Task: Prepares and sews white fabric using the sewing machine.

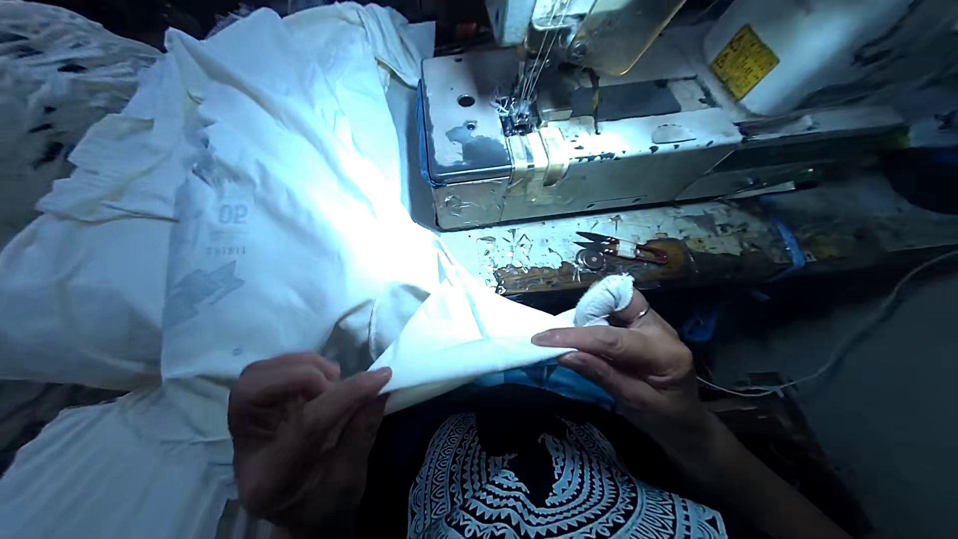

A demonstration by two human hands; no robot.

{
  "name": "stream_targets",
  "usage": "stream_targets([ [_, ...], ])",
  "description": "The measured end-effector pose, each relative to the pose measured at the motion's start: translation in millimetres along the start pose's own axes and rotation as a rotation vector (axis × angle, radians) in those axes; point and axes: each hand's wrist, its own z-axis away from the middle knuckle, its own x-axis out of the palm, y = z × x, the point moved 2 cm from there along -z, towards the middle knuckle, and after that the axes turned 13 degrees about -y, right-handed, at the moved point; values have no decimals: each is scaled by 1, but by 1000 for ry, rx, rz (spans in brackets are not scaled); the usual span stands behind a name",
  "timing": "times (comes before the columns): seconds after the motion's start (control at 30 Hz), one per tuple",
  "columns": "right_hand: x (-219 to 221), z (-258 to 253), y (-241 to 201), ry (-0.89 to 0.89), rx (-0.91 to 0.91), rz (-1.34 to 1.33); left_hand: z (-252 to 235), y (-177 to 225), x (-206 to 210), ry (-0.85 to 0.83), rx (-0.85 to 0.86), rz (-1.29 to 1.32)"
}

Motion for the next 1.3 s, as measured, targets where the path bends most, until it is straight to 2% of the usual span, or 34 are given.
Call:
stream_targets([
  [0.03,-2,-1,1,-30,10,-32,-4,-1,3,-14,-57,61],
  [0.13,-5,-10,8,-53,57,-187,-39,2,19,-25,-305,540],
  [0.17,-6,-14,9,-35,91,-262,-58,6,22,-30,-317,565],
  [0.23,-7,-25,15,18,197,-487,-106,10,23,-101,-162,320],
  [0.3,-6,-35,28,75,309,-767,-160,-3,34,-221,-7,18],
  [0.4,-7,-51,51,117,370,-955,-219,-46,79,-512,-72,-230],
  [0.47,-11,-65,62,131,417,-962,-248,-66,110,-605,-69,-257],
  [0.57,-16,-86,75,133,403,-874,-278,-99,142,-541,28,-253],
  [0.63,-16,-94,78,121,372,-824,-282,-154,164,-456,207,-303],
  [0.67,-15,-95,78,118,360,-800,-283,-177,169,-458,245,-341],
  [0.73,-13,-94,79,133,353,-764,-282,-192,171,-477,242,-364],
  [0.8,-11,-94,78,153,375,-738,-283,-175,167,-478,207,-351],
  [0.9,-11,-97,78,124,409,-681,-284,-105,145,-602,-2,-287],
  [0.97,-16,-97,78,50,443,-582,-288,-92,142,-619,-95,-321],
  [1.03,-24,-88,73,58,417,-349,-291,-86,133,-644,-178,-385],
  [1.1,-32,-71,66,200,275,-76,-276,-78,113,-601,-75,-351],
  [1.17,-43,-62,56,333,139,152,-249,-67,88,-497,133,-244],
  [1.23,-51,-70,47,349,101,371,-228,-53,71,-423,251,-188],
  [1.3,-50,-89,45,254,120,517,-220,-44,67,-401,305,-217],
])
